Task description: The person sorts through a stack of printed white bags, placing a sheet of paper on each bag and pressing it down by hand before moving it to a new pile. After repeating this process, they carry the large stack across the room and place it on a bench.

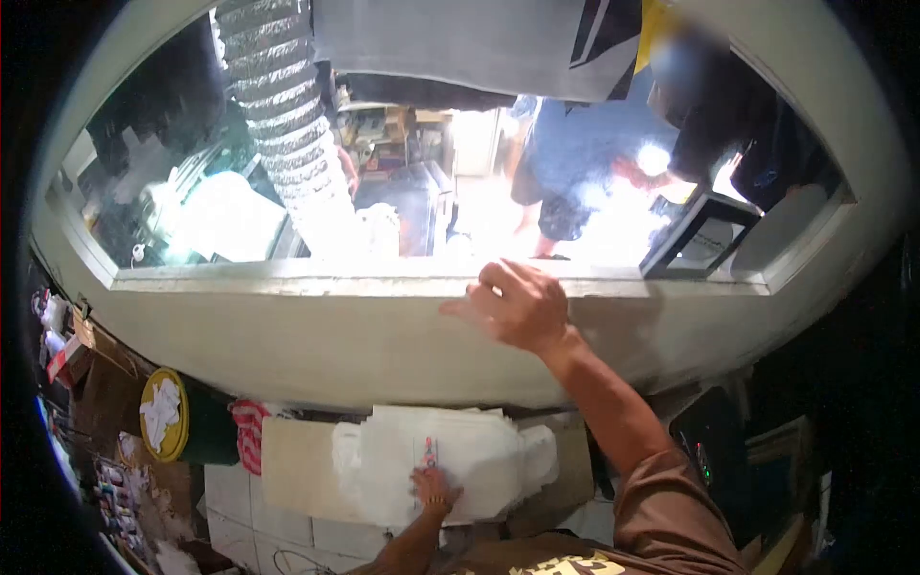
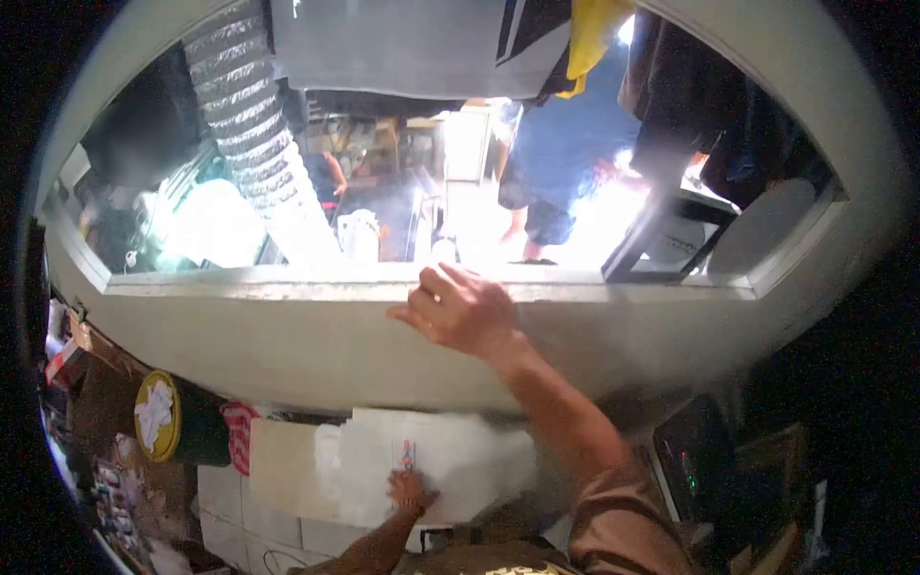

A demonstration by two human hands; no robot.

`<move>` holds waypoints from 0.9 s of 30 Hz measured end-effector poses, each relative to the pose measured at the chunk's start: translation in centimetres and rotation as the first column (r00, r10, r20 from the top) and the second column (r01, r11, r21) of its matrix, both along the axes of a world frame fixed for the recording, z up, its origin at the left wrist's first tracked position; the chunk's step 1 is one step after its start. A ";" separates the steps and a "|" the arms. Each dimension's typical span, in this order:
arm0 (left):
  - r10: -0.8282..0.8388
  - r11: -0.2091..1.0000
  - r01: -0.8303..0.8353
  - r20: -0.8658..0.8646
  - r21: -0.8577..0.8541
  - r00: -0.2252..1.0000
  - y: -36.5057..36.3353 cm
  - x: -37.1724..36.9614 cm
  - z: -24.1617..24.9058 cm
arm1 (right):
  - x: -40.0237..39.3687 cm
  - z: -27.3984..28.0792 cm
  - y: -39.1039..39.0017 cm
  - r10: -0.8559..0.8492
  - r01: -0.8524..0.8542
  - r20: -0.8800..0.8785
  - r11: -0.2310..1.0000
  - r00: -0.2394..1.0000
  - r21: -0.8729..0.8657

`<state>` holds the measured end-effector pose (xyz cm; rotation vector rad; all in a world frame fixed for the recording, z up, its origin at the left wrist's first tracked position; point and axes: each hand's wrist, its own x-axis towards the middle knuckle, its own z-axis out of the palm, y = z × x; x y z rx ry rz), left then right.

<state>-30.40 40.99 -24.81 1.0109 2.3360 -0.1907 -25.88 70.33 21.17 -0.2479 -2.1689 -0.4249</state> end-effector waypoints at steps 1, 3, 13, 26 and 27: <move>0.019 0.999 -0.012 0.141 -0.052 0.990 -1.3 0.1 -1.8 | 0.0 0.0 -0.1 -0.006 0.006 0.000 1.000 1.000 0.012; -0.020 1.000 0.020 0.117 0.005 0.993 -2.0 0.7 -4.6 | 0.0 0.1 0.0 0.027 -0.027 -0.017 1.000 0.999 -0.012; -0.167 0.895 0.027 0.276 0.446 0.946 3.8 -1.5 -6.8 | 0.1 0.2 0.0 0.056 -0.058 0.050 0.997 0.997 0.059; 0.268 0.848 -0.442 0.481 0.293 0.834 -20.8 9.9 9.3 | -1.3 -1.4 2.0 0.091 -0.097 -0.043 0.986 0.995 -0.138; 0.240 0.887 -0.411 0.553 0.209 0.798 -23.0 10.9 11.5 | -1.3 -0.8 1.3 0.120 -0.131 -0.061 0.965 0.991 -0.228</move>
